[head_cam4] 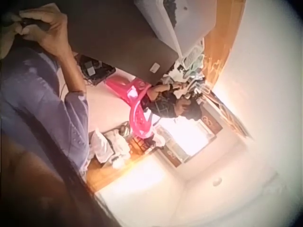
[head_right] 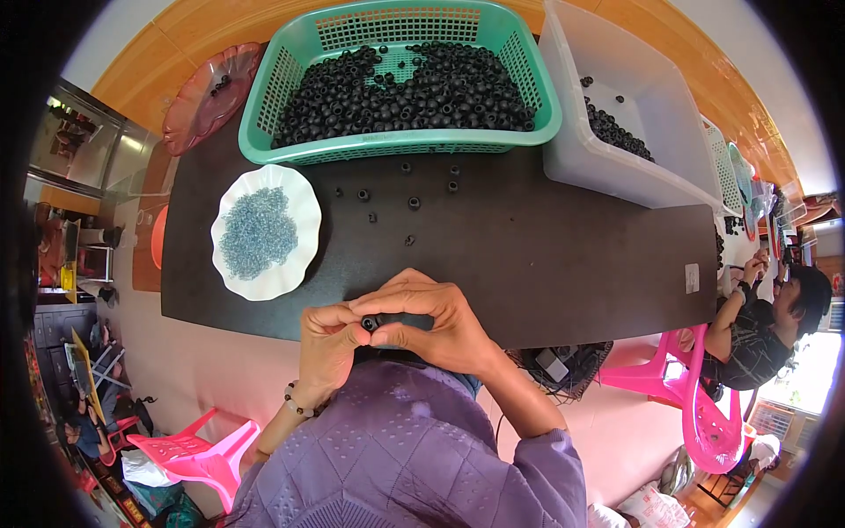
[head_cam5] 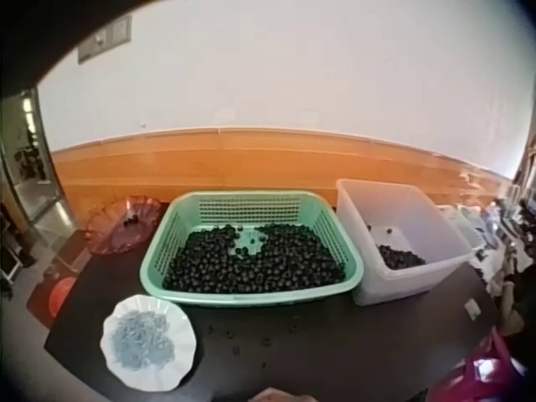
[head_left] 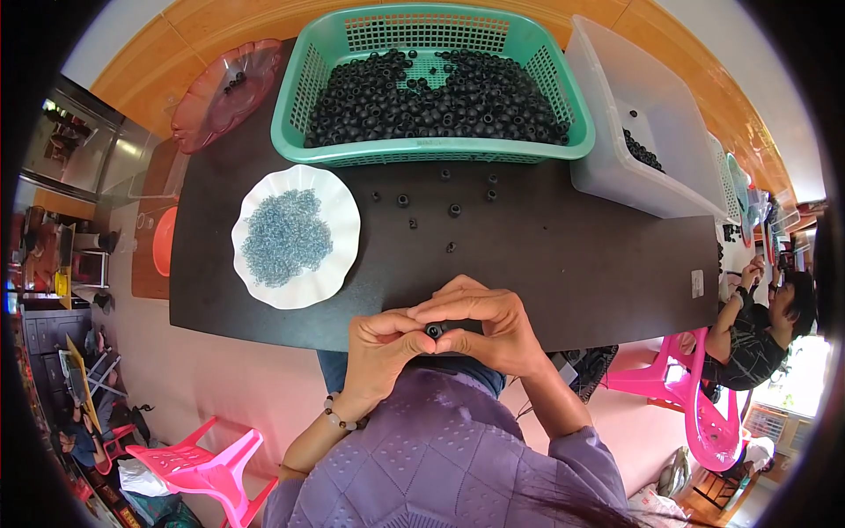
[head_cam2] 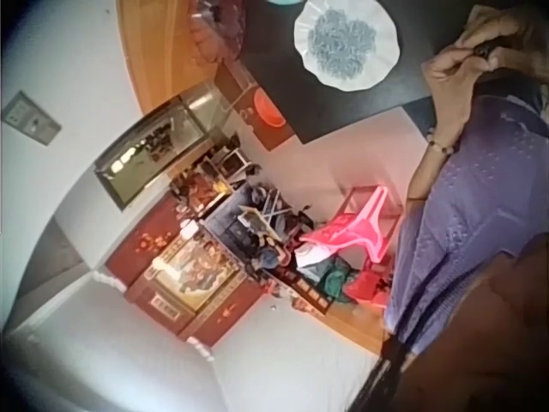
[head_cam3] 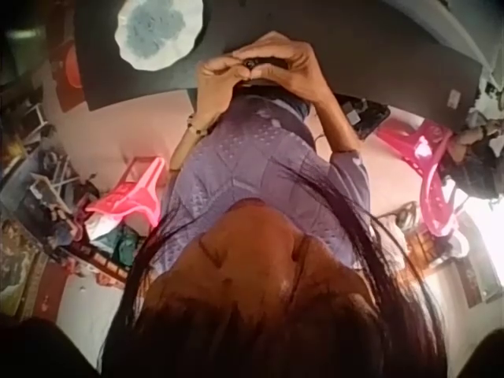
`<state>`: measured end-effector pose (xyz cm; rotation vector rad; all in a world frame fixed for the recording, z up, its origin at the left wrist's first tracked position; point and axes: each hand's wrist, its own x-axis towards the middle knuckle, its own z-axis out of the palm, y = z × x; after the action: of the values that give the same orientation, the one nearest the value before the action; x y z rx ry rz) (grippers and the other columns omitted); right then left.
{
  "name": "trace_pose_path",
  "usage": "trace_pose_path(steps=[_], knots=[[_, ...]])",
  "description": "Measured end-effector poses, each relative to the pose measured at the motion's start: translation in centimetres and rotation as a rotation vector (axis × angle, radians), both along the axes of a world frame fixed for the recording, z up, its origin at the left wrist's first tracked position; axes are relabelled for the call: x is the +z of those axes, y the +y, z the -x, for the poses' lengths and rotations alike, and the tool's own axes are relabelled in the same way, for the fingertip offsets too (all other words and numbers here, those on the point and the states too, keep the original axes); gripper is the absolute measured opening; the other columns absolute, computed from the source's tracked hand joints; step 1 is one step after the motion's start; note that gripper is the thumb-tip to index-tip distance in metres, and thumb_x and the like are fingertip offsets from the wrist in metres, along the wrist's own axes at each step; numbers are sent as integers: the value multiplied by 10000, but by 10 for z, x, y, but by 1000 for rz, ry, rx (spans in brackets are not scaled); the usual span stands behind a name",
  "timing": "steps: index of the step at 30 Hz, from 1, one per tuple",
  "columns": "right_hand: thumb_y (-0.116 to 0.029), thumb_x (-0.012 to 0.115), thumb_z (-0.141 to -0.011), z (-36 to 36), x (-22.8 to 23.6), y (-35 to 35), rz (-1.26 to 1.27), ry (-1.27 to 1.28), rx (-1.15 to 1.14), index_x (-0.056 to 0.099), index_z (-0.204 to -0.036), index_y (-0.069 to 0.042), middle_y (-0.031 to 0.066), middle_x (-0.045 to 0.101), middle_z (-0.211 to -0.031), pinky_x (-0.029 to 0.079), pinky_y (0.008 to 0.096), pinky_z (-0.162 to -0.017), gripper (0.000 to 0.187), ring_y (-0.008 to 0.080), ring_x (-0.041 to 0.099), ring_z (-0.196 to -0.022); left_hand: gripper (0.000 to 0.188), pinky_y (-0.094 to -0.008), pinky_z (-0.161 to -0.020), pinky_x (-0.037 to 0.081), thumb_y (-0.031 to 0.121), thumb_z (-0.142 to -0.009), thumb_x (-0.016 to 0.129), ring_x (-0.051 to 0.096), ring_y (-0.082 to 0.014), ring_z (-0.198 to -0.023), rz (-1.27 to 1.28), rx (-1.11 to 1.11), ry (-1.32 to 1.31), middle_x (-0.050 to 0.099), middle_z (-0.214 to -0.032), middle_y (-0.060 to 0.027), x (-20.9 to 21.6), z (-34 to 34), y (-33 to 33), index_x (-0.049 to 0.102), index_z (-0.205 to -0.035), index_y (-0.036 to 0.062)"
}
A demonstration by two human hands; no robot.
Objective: The person picks up black beads and small blue beads by hand, inserting the blue beads into the black beads before placing the assembled pieces onto the table.
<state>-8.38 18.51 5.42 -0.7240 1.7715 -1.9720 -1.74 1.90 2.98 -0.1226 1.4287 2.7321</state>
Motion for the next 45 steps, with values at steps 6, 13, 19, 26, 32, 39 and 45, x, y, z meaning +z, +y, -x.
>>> trace_pose_path(steps=[6, 13, 19, 26, 32, 39, 45], knots=[[-177, 769, -720, 23, 25, 25, -175, 315, -164, 721, -956, -32, 78, 706, -959, 462, 313, -808, 280, 185, 605, -869, 94, -217, -662, 491, 60, -830, 695, 603, -109, -704, 80, -11, -51, 660, -814, -89, 0, 3, 1, 687, -797, -27], [-113, 640, -816, 135, 100, 133, -953, 719, -1076, 691, -1043, -17, 42, 698, -901, 488, 268, -724, 251, 124, 624, -775, 288, -223, -537, 375, 74, -890, 597, 484, -82, -572, 463, 193, 17, 548, -625, -37, -25, 8, -8, 556, -612, 7], [-137, 675, -809, 200, 78, 196, -1118, 190, -653, 664, -955, 92, 43, 653, -756, 451, 252, -622, 272, 94, 581, -676, 239, -232, -535, 357, 15, -837, 638, 478, -84, -586, 554, 151, 103, 576, -605, -29, -28, 9, -9, 589, -603, -1], [-140, 651, -851, 178, 87, 121, -951, 520, -833, 674, -938, 62, 7, 581, -683, 404, 235, -566, 222, 67, 502, -629, 225, -250, -534, 366, 14, -813, 654, 486, -106, -572, 586, 144, 147, 592, -597, -48, -30, 10, -11, 599, -594, 4], [-143, 664, -842, 109, 62, 4, -654, 603, -173, 660, -884, -9, 61, 655, -750, 474, 284, -602, 141, 133, 602, -661, 215, -253, -537, 367, 10, -803, 661, 485, -113, -562, 577, 150, 148, 578, -587, -42, -30, 10, -13, 602, -597, 6], [-86, 638, -794, 107, -4, -35, -903, 776, -67, 626, -954, -43, 129, 622, -777, 486, 403, -637, 165, 328, 612, -723, 231, -251, -522, 362, 20, -803, 672, 480, -111, -548, 555, 132, 148, 564, -573, -40, -30, 10, -15, 589, -588, 9], [-112, 669, -780, 114, -19, -53, -846, 808, -135, 643, -967, -49, 105, 634, -783, 488, 395, -633, 199, 308, 619, -731, 217, -253, -515, 333, 13, -823, 645, 460, -104, -575, 565, 109, 169, 579, -592, -41, -28, 10, -18, 614, -609, 5]])
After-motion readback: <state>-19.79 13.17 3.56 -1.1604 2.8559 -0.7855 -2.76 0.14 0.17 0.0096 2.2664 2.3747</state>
